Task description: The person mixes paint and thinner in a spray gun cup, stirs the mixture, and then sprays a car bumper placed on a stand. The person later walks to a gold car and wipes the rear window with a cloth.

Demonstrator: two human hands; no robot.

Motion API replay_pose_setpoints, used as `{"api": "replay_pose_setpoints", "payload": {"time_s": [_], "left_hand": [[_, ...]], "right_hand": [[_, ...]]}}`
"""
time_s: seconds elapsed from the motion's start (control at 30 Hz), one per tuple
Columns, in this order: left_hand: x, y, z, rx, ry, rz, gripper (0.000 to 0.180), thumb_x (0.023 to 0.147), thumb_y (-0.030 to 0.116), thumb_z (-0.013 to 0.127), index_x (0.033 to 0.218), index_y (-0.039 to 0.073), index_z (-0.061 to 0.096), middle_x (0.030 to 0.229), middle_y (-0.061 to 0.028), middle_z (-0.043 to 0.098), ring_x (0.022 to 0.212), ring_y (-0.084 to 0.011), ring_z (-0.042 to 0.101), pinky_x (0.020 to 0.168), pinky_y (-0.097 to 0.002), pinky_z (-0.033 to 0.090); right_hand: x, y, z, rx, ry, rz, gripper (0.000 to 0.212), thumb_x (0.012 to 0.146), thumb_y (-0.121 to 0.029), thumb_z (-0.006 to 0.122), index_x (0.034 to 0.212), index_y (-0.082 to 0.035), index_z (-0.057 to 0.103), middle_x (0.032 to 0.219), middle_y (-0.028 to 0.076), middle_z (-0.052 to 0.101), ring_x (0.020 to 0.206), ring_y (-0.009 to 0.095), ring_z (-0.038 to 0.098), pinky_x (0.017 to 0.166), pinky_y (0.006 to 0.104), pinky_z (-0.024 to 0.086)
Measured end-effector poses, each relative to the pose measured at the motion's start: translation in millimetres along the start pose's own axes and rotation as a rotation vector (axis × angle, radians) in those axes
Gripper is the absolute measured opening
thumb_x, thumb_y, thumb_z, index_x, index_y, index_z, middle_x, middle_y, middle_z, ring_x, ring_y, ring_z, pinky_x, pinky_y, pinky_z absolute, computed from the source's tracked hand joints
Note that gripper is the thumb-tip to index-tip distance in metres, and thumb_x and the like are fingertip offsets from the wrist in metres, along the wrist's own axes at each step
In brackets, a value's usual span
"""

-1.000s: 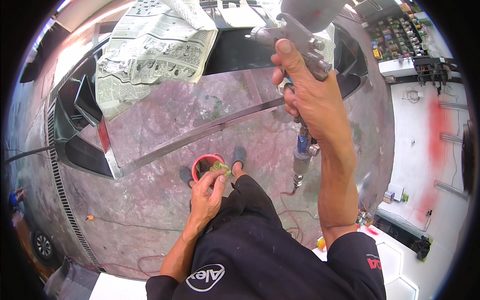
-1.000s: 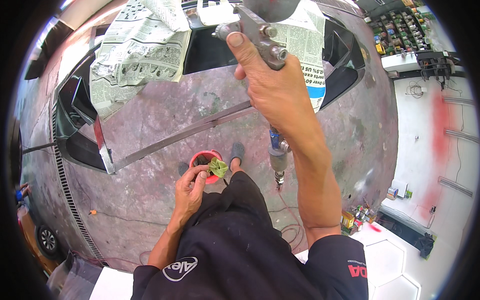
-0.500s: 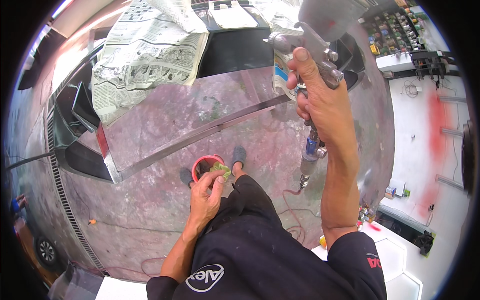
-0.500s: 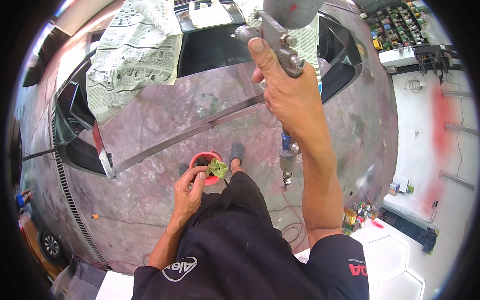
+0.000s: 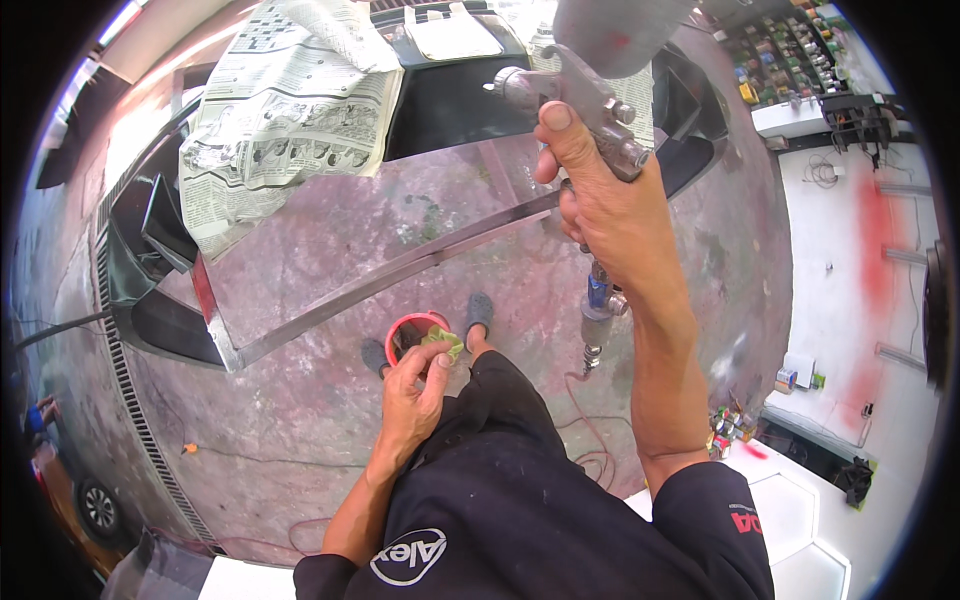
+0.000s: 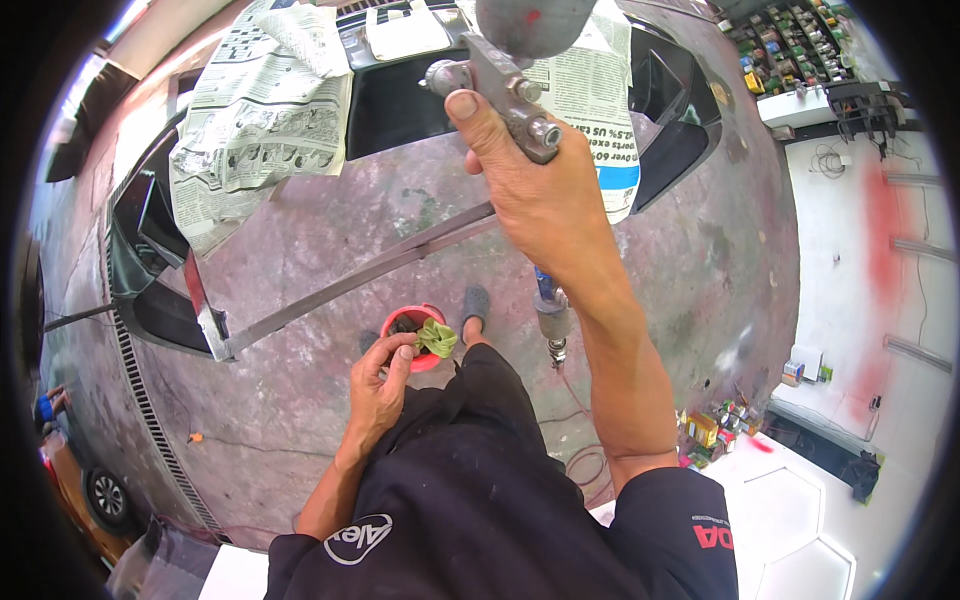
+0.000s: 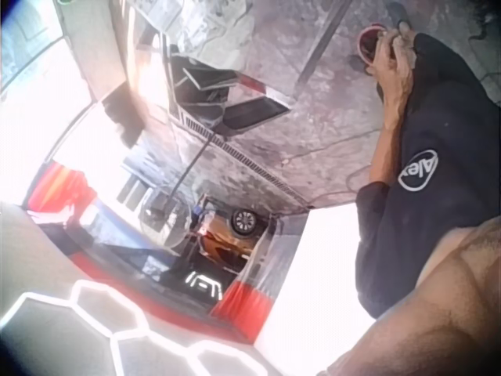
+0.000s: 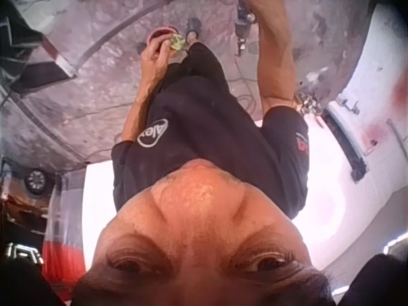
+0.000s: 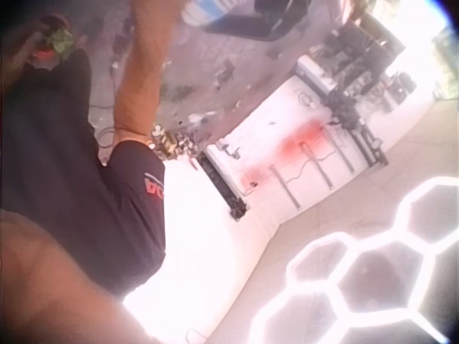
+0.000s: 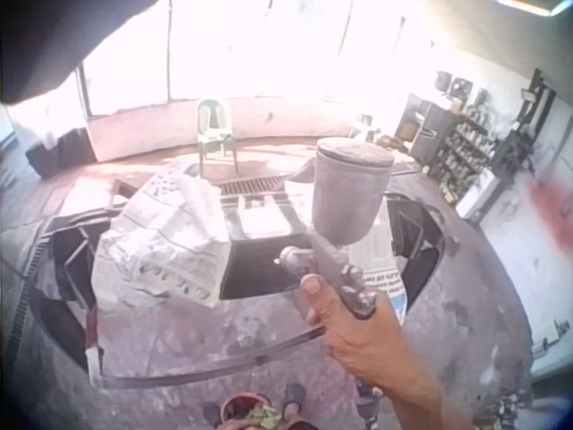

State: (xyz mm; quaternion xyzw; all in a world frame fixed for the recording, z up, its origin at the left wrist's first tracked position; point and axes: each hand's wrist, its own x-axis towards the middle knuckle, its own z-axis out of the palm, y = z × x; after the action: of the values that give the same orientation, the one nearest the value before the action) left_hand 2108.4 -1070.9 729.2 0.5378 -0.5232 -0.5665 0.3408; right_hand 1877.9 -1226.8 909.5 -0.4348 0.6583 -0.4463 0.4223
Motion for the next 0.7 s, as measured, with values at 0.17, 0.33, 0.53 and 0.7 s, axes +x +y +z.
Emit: {"api": "replay_pose_setpoints", "payload": {"time_s": [0.17,0.33,0.53,0.7], "left_hand": [[-0.4,-1.4,-0.8,0.007,0.002,0.002,0.022,0.110,0.017,0.067,0.124,0.002,0.076,0.098,-0.0071,0.072,0.080,-0.0143,0.064,0.077,-0.0300,0.052],[0.7,-1.7,0.8,0.022,-0.005,0.010,0.022,0.110,0.017,0.067,0.123,0.002,0.076,0.099,-0.0070,0.072,0.080,-0.0145,0.064,0.077,-0.0303,0.052],[-0.2,-0.5,-2.0,0.036,-0.035,-0.033,0.026,0.111,0.020,0.067,0.124,-0.001,0.076,0.106,-0.0090,0.078,0.100,-0.0154,0.073,0.087,-0.0308,0.056],[-1.4,-2.6,1.0,0.031,-0.005,-0.007,0.023,0.110,0.017,0.068,0.122,0.001,0.076,0.098,-0.0075,0.073,0.087,-0.0147,0.067,0.080,-0.0306,0.053]], "right_hand": [[-1.8,-0.8,1.7,0.011,0.014,-0.010,0.053,0.103,-0.057,0.075,0.113,-0.005,0.072,0.084,0.001,0.066,0.051,0.003,0.043,0.047,0.0240,0.035],[-0.7,3.3,-1.9,-0.004,0.018,-0.005,0.054,0.103,-0.057,0.074,0.112,-0.004,0.072,0.084,0.001,0.065,0.052,0.003,0.044,0.047,0.0237,0.034],[1.2,9.6,-19.5,-0.040,0.097,0.062,0.055,0.104,-0.057,0.074,0.113,-0.003,0.072,0.084,0.000,0.065,0.052,0.003,0.043,0.047,0.0238,0.035],[-0.4,6.3,-20.8,-0.062,0.067,0.061,0.057,0.104,-0.058,0.073,0.114,-0.002,0.072,0.084,0.001,0.064,0.053,0.003,0.043,0.047,0.0239,0.035]]}}
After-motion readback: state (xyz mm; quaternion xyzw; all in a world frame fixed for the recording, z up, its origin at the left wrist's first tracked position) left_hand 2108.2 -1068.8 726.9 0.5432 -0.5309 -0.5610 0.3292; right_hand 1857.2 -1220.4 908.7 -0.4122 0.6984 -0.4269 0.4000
